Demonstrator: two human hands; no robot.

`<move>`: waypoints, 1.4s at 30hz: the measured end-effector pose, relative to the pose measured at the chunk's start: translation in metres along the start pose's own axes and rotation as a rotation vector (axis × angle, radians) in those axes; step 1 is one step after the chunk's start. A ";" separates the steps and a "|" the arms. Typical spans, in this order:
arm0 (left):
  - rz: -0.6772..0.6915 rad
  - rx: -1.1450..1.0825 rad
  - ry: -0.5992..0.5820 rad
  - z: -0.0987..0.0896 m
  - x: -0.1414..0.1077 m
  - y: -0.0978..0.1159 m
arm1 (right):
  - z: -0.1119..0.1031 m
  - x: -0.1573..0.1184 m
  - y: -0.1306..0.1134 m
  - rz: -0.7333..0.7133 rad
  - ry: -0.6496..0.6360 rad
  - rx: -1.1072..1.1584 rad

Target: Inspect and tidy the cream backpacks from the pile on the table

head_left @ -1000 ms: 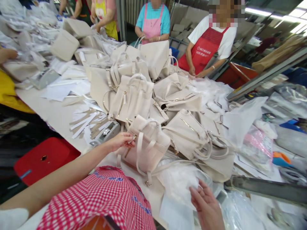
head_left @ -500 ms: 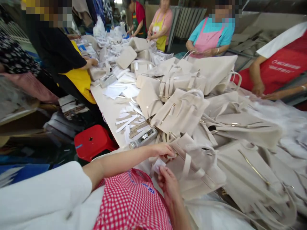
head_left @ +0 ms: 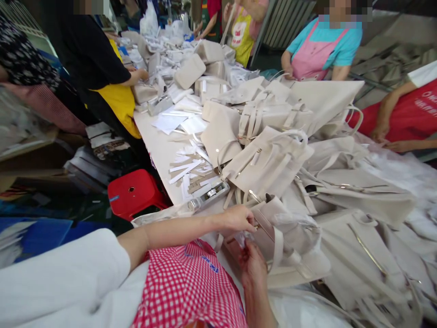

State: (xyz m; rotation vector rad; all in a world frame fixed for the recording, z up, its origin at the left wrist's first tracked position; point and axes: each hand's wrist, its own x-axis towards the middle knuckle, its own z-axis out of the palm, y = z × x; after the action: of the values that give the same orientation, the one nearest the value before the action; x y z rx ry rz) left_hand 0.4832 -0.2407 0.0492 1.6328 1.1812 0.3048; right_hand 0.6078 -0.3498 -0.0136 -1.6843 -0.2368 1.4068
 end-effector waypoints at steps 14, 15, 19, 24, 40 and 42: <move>-0.088 -0.034 0.132 0.014 -0.009 -0.010 | -0.004 0.008 -0.006 -0.014 -0.109 0.140; -0.102 -0.038 0.138 0.016 -0.010 -0.011 | -0.004 0.008 -0.006 -0.011 -0.120 0.144; -0.161 -0.023 0.168 0.020 -0.014 -0.010 | -0.007 0.011 -0.005 -0.005 -0.145 0.139; -0.230 0.033 0.227 0.028 -0.017 -0.015 | -0.011 0.015 -0.003 -0.026 -0.174 0.116; -0.326 -0.657 0.225 0.037 -0.020 -0.022 | -0.015 0.008 -0.008 -0.086 -0.242 0.154; -0.328 -0.661 0.232 0.039 -0.021 -0.024 | -0.015 0.010 -0.006 -0.099 -0.250 0.144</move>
State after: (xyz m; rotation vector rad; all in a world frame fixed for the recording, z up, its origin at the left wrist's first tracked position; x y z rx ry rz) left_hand 0.4875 -0.2815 0.0199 0.8330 1.3174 0.6087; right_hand 0.6264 -0.3478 -0.0171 -1.3614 -0.3459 1.5217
